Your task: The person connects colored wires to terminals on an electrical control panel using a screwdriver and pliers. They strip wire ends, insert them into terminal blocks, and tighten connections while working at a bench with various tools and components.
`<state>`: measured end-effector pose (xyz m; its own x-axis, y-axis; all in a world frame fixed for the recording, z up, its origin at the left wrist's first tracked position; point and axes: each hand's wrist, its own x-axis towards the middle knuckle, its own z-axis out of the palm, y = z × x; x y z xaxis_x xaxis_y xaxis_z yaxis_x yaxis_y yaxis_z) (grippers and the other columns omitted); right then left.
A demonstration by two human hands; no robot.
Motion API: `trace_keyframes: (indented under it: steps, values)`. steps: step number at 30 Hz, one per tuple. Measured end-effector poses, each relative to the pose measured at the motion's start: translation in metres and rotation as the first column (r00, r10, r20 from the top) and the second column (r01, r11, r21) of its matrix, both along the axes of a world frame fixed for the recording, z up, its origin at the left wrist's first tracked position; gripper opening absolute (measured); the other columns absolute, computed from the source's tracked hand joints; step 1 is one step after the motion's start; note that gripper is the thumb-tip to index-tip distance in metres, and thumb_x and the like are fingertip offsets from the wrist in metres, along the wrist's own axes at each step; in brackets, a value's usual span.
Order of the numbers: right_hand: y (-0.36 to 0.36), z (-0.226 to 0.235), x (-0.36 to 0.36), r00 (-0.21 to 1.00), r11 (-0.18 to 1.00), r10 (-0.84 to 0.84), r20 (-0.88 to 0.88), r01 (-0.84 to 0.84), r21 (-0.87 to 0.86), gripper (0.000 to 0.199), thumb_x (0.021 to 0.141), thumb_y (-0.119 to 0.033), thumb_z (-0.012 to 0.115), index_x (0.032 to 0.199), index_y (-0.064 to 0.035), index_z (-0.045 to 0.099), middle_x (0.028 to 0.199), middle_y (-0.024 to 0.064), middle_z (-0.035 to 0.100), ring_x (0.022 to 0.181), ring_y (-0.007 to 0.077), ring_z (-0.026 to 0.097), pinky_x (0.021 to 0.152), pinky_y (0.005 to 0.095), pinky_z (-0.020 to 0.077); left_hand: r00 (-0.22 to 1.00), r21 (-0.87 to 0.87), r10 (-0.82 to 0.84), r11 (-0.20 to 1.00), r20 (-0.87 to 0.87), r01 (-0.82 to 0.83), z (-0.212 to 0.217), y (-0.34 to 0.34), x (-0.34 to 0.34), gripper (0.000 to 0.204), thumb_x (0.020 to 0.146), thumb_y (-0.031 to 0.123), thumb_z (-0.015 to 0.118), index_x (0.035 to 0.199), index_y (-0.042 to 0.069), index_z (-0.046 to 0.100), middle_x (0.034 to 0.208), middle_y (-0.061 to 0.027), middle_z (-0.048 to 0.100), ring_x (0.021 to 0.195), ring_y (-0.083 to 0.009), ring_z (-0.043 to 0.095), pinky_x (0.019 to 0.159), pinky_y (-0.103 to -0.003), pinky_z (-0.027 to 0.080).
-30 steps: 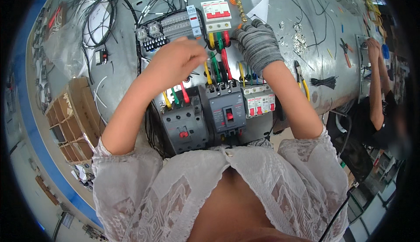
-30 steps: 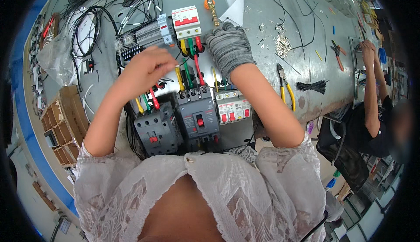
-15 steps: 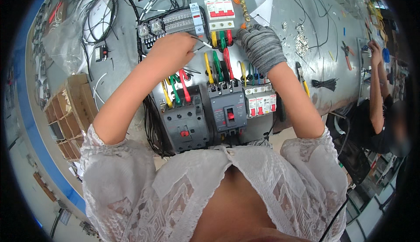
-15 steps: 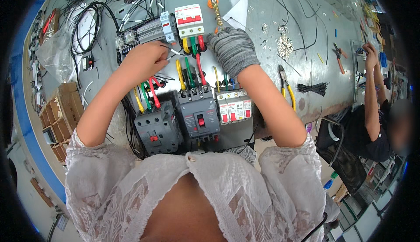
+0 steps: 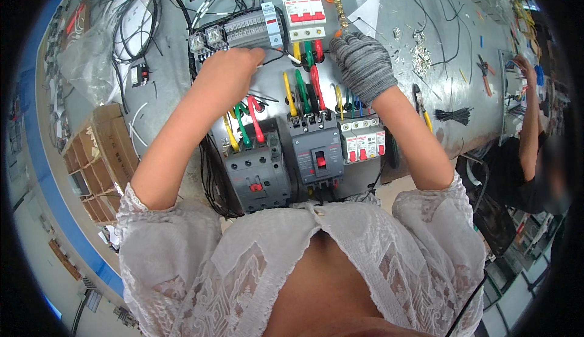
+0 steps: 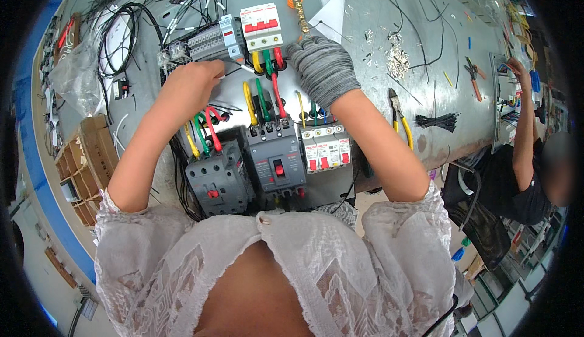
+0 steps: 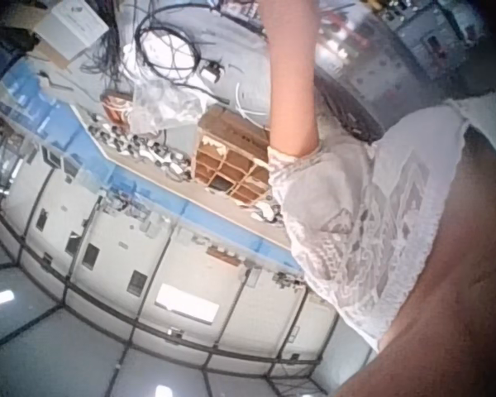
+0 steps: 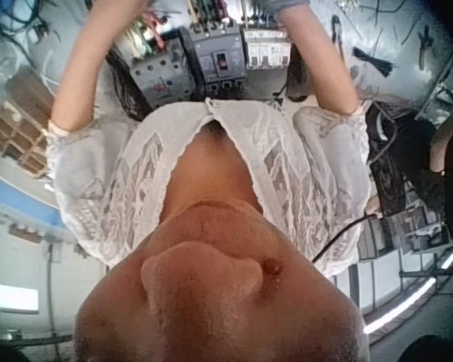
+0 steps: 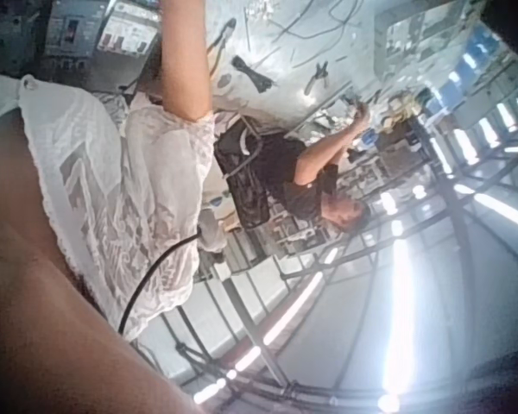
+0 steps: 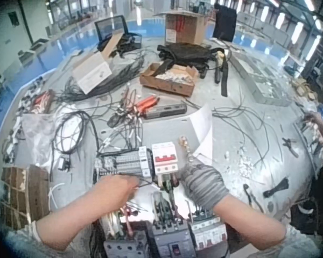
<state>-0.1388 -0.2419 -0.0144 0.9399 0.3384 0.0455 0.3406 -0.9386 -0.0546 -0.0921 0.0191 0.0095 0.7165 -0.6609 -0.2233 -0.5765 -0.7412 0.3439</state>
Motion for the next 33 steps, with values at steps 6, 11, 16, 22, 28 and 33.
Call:
trace_keyframes:
  steps: [6, 11, 16, 22, 28, 33]
  values:
    - [0.000, 0.003, 0.001, 0.999, 0.999, 0.029, -0.037, -0.029, -0.012, 0.017, 0.079, -0.014, 0.060, 0.095, -0.0098, 0.063, 0.086, 0.0117, 0.065, 0.085, 0.0289, 0.062, 0.075, 0.0415, 0.0508, 0.999, 0.118, -0.011, 0.993, 0.054, 0.005, 0.008, -0.005, -0.001, 0.008, 0.084, 0.012, 0.058, 0.089, 0.006, 0.060, 0.078, -0.0162, 0.065, 0.077, -0.0358, 0.065, 0.067, -0.046, 0.050]
    - [0.004, 0.008, 0.000, 0.997, 0.997, 0.021, -0.076, -0.026, -0.067, 0.023, 0.076, -0.011, 0.061, 0.099, -0.0107, 0.063, 0.092, 0.0111, 0.065, 0.091, 0.0278, 0.062, 0.079, 0.0404, 0.0504, 0.995, 0.171, -0.005, 0.985, 0.098, -0.012, 0.010, -0.007, -0.002, 0.006, 0.084, 0.010, 0.056, 0.086, 0.004, 0.058, 0.076, -0.0158, 0.065, 0.077, -0.0349, 0.065, 0.065, -0.046, 0.050]
    - [0.001, 0.005, -0.002, 1.000, 0.997, -0.004, -0.028, 0.002, -0.083, 0.028, 0.074, -0.007, 0.060, 0.102, -0.0126, 0.063, 0.096, 0.0095, 0.066, 0.097, 0.0262, 0.062, 0.082, 0.0385, 0.0496, 0.992, 0.189, -0.027, 0.982, 0.127, 0.002, 0.010, -0.011, -0.001, 0.007, 0.084, 0.011, 0.056, 0.087, 0.004, 0.058, 0.077, -0.0145, 0.065, 0.078, -0.0345, 0.065, 0.066, -0.045, 0.051]
    - [0.006, 0.017, 0.001, 1.000, 0.986, -0.006, -0.016, 0.004, -0.168, 0.025, 0.077, -0.010, 0.059, 0.102, -0.0118, 0.063, 0.101, 0.0104, 0.067, 0.105, 0.0277, 0.061, 0.087, 0.0393, 0.0480, 0.986, 0.032, -0.046, 0.999, 0.162, 0.041, 0.003, -0.009, -0.004, 0.014, 0.083, 0.012, 0.059, 0.094, 0.004, 0.059, 0.077, -0.0133, 0.065, 0.078, -0.0333, 0.065, 0.069, -0.043, 0.050]
    - [0.016, 0.021, 0.003, 0.998, 0.971, -0.039, -0.057, 0.024, -0.236, 0.022, 0.081, -0.012, 0.057, 0.101, -0.0151, 0.066, 0.107, 0.0077, 0.064, 0.109, 0.0266, 0.058, 0.091, 0.0383, 0.0465, 0.991, 0.007, 0.012, 1.000, -0.134, -0.012, 0.014, -0.018, 0.002, 0.020, 0.082, 0.016, 0.065, 0.098, 0.004, 0.061, 0.081, -0.0140, 0.066, 0.081, -0.0333, 0.065, 0.070, -0.043, 0.050]
    - [0.013, 0.033, 0.018, 0.998, 0.960, -0.001, -0.055, -0.015, -0.281, 0.023, 0.082, -0.013, 0.057, 0.102, -0.0170, 0.067, 0.108, 0.0055, 0.063, 0.109, 0.0252, 0.057, 0.091, 0.0372, 0.0463, 0.974, -0.073, 0.018, 0.997, -0.226, -0.035, 0.011, -0.019, -0.002, 0.017, 0.083, 0.015, 0.061, 0.098, 0.007, 0.064, 0.083, -0.0134, 0.067, 0.082, -0.0333, 0.065, 0.071, -0.043, 0.050]
